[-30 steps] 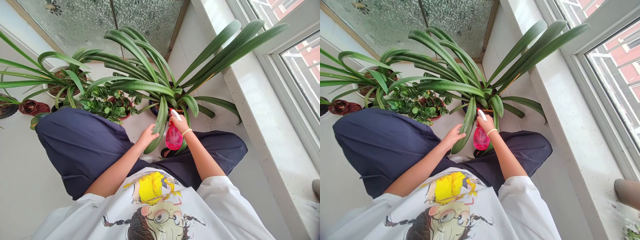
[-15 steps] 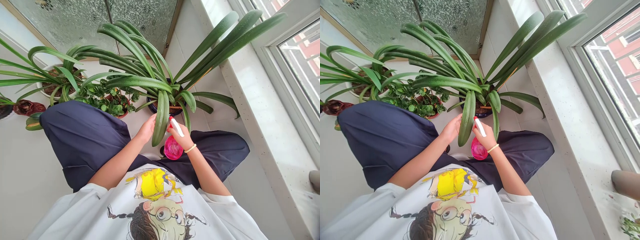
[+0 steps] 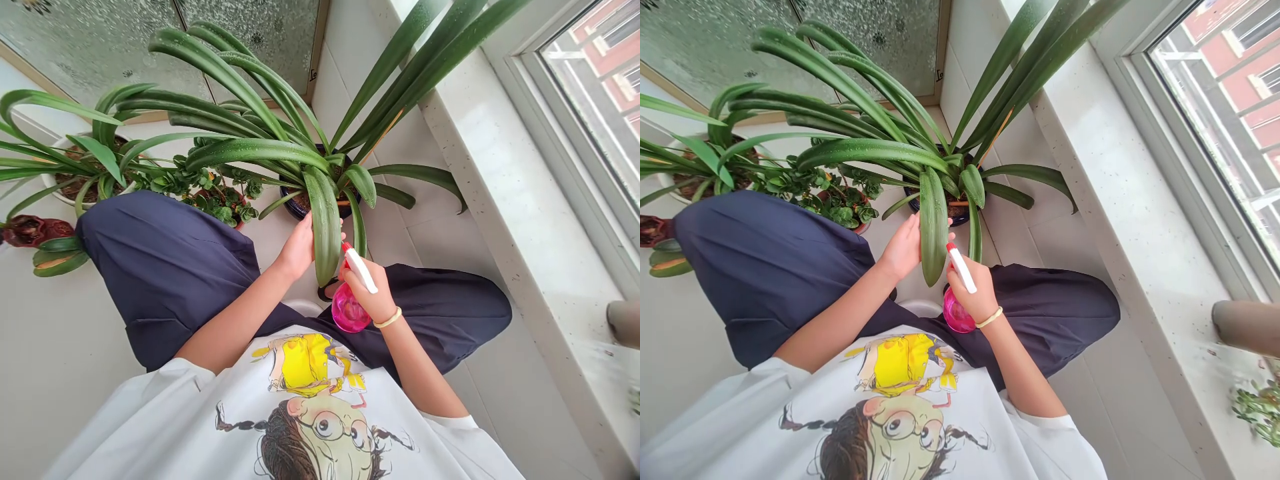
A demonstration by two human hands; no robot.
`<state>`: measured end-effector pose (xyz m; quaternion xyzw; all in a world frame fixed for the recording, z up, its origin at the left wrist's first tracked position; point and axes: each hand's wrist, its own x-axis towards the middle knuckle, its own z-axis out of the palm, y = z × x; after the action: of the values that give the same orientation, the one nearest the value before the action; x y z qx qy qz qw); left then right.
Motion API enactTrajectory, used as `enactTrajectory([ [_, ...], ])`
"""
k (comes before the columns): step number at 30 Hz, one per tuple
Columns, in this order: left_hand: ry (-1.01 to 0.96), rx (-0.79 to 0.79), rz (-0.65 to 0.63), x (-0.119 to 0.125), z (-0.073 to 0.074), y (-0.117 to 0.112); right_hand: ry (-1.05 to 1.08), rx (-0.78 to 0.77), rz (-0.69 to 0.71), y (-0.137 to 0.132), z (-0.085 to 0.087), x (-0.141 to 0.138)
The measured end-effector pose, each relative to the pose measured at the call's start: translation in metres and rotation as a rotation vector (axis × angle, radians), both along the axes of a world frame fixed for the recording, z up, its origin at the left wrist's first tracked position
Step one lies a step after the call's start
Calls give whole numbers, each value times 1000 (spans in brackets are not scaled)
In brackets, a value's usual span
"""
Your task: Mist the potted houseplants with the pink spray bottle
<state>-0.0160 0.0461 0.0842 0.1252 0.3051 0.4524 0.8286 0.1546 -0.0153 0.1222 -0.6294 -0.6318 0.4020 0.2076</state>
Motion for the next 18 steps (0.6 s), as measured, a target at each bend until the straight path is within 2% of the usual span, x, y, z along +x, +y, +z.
enactTrajectory([
  [7,40,6,19,10,-1,-4,-23,0,65,-14,16,-2],
  [12,30,8,31,18,3,-5,-55,-1,27,-20,15,0],
  [18,27,9,27,22,-4,-7,-87,38,-7,-18,12,0],
])
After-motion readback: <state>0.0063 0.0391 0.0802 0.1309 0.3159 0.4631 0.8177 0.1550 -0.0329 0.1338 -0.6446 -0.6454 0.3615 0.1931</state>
